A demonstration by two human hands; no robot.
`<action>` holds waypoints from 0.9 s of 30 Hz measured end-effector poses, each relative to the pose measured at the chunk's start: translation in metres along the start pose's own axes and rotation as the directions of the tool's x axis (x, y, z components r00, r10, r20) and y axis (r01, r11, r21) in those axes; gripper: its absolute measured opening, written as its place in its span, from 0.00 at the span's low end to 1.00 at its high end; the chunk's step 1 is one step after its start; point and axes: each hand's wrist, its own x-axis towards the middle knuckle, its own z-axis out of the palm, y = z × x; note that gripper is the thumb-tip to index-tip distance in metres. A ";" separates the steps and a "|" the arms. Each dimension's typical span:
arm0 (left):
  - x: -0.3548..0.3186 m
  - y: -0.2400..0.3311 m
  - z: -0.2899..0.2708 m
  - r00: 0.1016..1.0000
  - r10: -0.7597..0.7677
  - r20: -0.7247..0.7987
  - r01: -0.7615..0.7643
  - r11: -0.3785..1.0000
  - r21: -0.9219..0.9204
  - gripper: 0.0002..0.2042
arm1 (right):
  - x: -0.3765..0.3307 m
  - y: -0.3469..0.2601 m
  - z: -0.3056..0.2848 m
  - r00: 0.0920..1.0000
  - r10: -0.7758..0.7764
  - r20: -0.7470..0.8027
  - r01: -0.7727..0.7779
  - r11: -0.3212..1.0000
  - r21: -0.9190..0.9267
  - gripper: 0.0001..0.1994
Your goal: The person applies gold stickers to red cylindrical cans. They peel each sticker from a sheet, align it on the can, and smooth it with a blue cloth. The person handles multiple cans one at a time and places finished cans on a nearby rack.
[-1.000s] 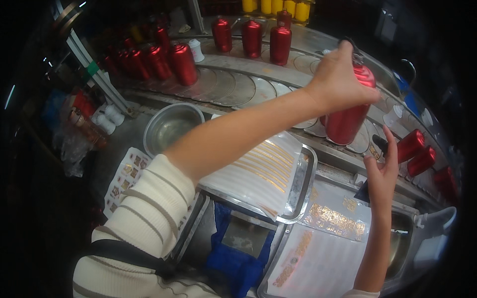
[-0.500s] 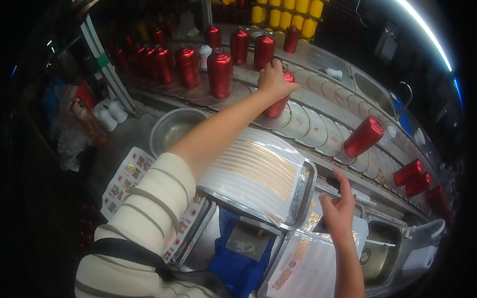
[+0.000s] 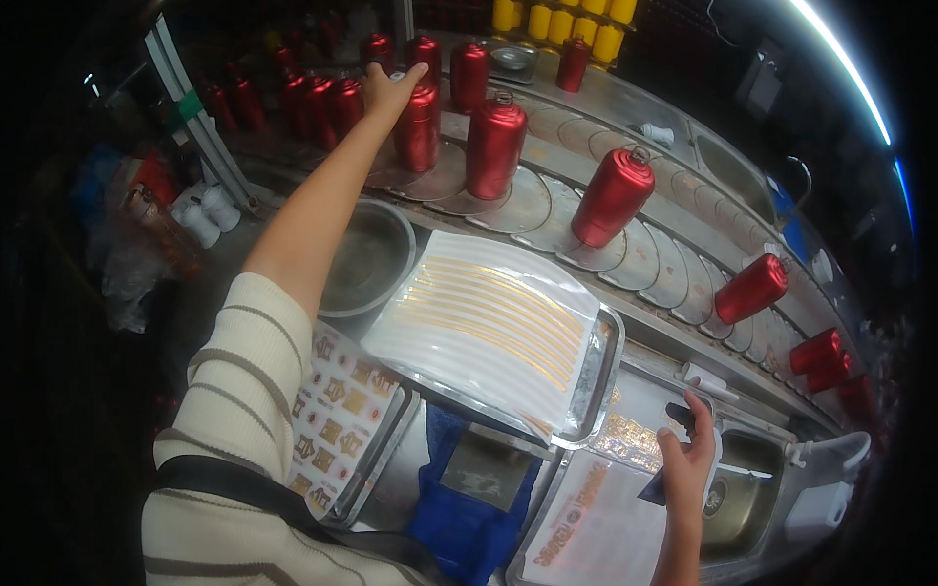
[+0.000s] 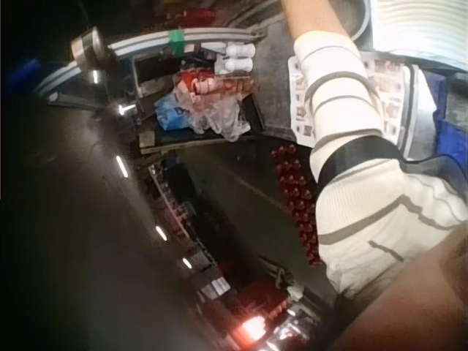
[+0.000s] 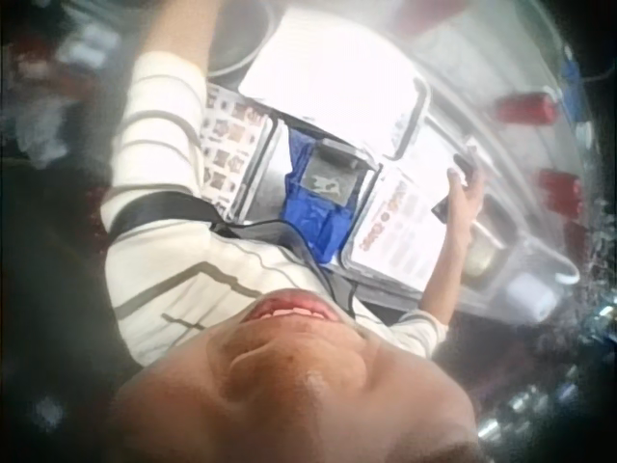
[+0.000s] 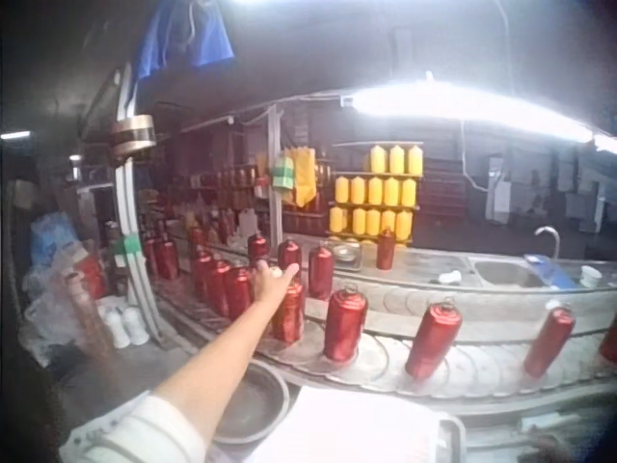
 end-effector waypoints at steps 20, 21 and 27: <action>-0.069 0.041 0.032 0.692 0.665 -0.280 -0.677 0.733 0.066 0.29 | -0.015 -0.007 0.010 0.997 0.070 0.023 -0.071 0.997 0.016 0.27; -0.065 0.038 0.031 0.725 0.639 -0.258 -0.632 0.766 0.121 0.28 | -0.018 0.001 0.006 0.998 0.060 0.000 -0.060 0.998 0.030 0.27; -0.078 0.025 0.025 0.755 0.651 0.081 -0.652 0.730 0.205 0.24 | -0.030 -0.004 0.008 0.986 0.168 -0.006 -0.167 0.984 0.063 0.27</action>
